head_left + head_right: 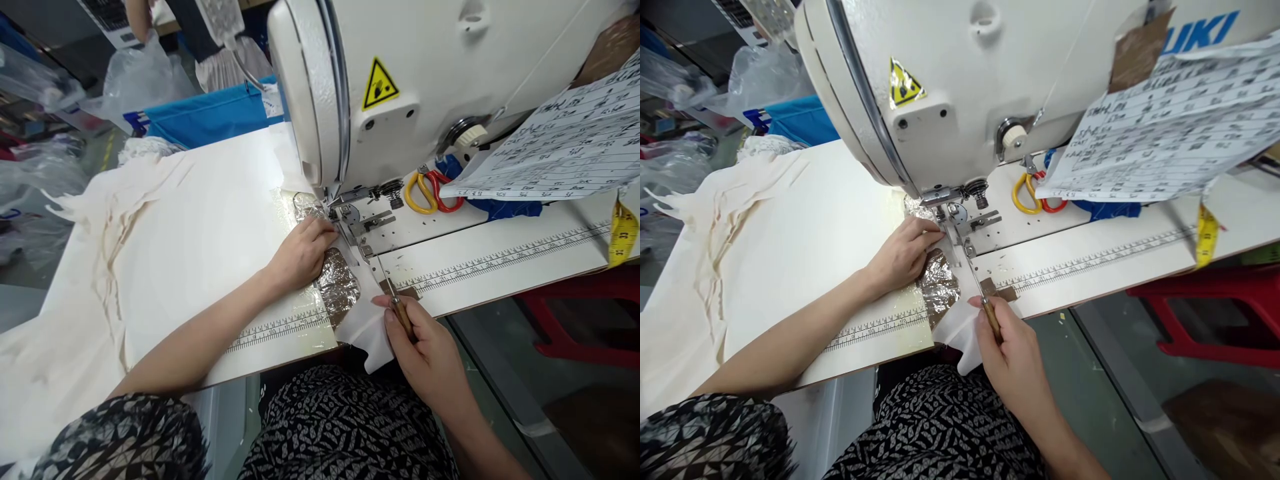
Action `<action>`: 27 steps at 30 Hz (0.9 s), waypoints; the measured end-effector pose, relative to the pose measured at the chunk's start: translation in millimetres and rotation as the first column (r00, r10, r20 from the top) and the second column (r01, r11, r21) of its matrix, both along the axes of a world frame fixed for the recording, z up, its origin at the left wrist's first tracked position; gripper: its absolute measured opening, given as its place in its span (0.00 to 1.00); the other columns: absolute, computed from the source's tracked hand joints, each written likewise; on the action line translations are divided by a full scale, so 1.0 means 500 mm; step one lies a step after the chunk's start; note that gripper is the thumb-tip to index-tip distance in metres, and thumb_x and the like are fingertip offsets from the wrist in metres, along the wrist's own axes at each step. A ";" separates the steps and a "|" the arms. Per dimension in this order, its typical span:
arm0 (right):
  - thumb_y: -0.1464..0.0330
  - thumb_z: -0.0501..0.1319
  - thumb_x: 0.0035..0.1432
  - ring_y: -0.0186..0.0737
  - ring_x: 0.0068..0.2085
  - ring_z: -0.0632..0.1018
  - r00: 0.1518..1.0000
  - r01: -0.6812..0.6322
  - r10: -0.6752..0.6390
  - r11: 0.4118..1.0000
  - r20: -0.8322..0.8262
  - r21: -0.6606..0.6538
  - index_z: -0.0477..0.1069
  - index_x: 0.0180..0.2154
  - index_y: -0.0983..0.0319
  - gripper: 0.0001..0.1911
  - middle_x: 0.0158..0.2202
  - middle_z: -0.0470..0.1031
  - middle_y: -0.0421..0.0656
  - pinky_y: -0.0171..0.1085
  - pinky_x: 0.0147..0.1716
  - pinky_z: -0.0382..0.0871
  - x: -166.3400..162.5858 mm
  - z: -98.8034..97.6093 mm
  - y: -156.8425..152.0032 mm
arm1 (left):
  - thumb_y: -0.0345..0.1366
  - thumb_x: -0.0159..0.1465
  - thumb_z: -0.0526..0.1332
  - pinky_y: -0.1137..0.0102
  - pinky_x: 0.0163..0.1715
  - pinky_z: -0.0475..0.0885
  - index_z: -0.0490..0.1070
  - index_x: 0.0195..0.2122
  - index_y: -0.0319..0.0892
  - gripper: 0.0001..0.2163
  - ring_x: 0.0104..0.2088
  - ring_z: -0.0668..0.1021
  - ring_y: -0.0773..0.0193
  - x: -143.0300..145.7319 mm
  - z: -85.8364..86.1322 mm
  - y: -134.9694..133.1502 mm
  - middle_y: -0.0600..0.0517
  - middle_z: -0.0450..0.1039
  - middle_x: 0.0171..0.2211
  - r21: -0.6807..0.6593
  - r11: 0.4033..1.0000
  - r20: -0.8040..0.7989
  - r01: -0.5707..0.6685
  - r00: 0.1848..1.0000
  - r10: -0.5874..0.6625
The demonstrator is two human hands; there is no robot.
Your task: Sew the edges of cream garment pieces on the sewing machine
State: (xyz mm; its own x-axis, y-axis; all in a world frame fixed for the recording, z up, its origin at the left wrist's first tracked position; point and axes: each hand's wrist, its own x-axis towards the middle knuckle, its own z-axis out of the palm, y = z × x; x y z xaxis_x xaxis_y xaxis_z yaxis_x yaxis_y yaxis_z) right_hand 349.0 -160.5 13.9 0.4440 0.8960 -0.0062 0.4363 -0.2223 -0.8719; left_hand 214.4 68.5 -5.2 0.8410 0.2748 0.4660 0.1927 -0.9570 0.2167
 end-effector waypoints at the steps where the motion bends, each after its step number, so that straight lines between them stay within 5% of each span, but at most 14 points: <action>1: 0.61 0.54 0.71 0.35 0.25 0.73 1.000 -0.006 0.006 1.000 -0.010 -0.005 0.75 0.47 0.59 0.14 0.30 0.78 0.39 0.32 0.23 0.67 0.000 0.002 0.006 | 0.22 0.70 0.48 0.55 0.49 0.79 0.73 0.51 0.38 0.17 0.50 0.74 0.53 0.001 -0.002 0.001 0.41 0.73 0.50 0.005 1.000 -0.010 -0.018 1.000 0.019; 8: 0.60 0.53 0.68 0.39 0.31 0.79 0.999 -0.051 0.051 0.999 -0.015 0.000 0.74 0.43 0.61 0.15 0.38 0.82 0.46 0.34 0.27 0.70 0.007 0.020 0.046 | 0.23 0.70 0.50 0.56 0.46 0.77 0.72 0.51 0.37 0.14 0.46 0.74 0.54 0.003 -0.002 0.002 0.42 0.73 0.46 0.044 0.998 0.044 -0.053 0.998 0.051; 12: 0.61 0.53 0.67 0.39 0.29 0.77 0.997 -0.074 0.074 0.997 -0.008 -0.012 0.74 0.44 0.61 0.14 0.33 0.81 0.43 0.34 0.26 0.69 0.009 0.022 0.060 | 0.22 0.70 0.49 0.59 0.43 0.78 0.71 0.49 0.37 0.14 0.45 0.75 0.56 0.000 0.002 0.006 0.43 0.74 0.44 0.042 0.998 0.101 0.036 0.994 -0.040; 23: 0.62 0.52 0.66 0.36 0.23 0.71 0.994 -0.110 0.110 0.994 -0.008 -0.029 0.73 0.45 0.62 0.15 0.28 0.77 0.40 0.36 0.26 0.66 0.015 0.027 0.105 | 0.23 0.68 0.51 0.56 0.46 0.77 0.71 0.50 0.37 0.14 0.48 0.74 0.53 -0.002 -0.004 0.006 0.42 0.73 0.47 0.025 0.997 0.084 -0.077 0.994 0.075; 27: 0.62 0.52 0.65 0.38 0.25 0.74 0.994 -0.109 0.110 0.993 0.011 -0.036 0.73 0.45 0.62 0.16 0.30 0.78 0.42 0.37 0.28 0.66 0.018 0.025 0.112 | 0.24 0.69 0.51 0.58 0.42 0.77 0.72 0.47 0.39 0.12 0.44 0.75 0.55 -0.005 0.006 -0.002 0.44 0.74 0.44 0.017 1.000 0.081 -0.013 0.997 0.012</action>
